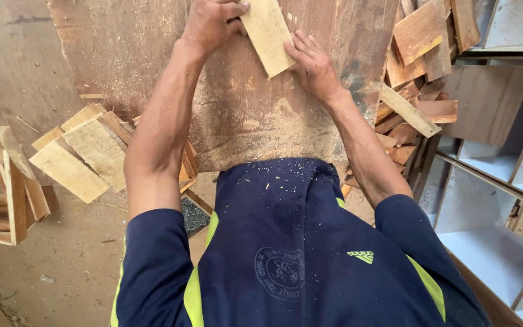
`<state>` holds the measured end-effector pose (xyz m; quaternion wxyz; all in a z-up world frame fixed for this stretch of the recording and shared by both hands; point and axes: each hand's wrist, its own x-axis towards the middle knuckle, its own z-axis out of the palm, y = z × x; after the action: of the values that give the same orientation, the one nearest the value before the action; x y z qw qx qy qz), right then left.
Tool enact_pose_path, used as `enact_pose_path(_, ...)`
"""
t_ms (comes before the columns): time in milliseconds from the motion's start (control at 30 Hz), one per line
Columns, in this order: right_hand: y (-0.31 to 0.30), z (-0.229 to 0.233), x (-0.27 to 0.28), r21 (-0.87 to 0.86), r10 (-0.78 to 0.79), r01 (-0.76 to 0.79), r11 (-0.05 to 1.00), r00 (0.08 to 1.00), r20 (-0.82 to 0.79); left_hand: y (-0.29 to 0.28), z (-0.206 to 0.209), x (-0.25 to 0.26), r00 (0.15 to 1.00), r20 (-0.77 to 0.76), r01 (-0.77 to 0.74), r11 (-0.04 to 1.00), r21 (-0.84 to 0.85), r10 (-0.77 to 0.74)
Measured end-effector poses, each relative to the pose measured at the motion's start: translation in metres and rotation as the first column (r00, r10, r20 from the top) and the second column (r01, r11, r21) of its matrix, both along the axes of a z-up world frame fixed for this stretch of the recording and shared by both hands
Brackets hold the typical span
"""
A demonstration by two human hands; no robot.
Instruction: Cutting small wooden blocks into triangular shapes using a table saw.
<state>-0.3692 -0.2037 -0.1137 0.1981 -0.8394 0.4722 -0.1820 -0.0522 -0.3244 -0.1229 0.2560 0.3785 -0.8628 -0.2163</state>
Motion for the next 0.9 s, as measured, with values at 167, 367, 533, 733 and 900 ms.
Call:
enact_pose_path(167, -0.021, 0.021, 0.003, 0.008, -0.023, 0.023, 1.000, 1.000, 0.008, -0.017, 0.013, -0.003, 0.998, 0.063, -0.008, 0.993, -0.121, 0.016)
enact_pose_path(367, -0.047, 0.032, 0.003, 0.017, -0.031, 0.031, 0.999, 0.999, 0.026, -0.042, 0.034, -0.007, 0.998, 0.061, -0.024, 0.990, -0.137, 0.033)
enact_pose_path(533, -0.072, 0.006, -0.001, -0.004, -0.028, 0.028, 1.000, 1.000, -0.006, -0.073, 0.016, -0.011, 0.982, 0.191, 0.008, 0.995, -0.100, 0.011)
enact_pose_path(733, -0.079, -0.015, -0.008, -0.032, -0.036, 0.036, 0.999, 0.999, 0.006, -0.087, -0.001, -0.008, 0.982, 0.189, 0.040, 0.986, -0.161, -0.009)
enact_pose_path(900, -0.102, 0.049, 0.012, 0.049, -0.083, 0.079, 0.996, 0.993, 0.086, -0.111, -0.007, -0.010, 0.986, 0.168, 0.032, 0.989, -0.143, -0.007)
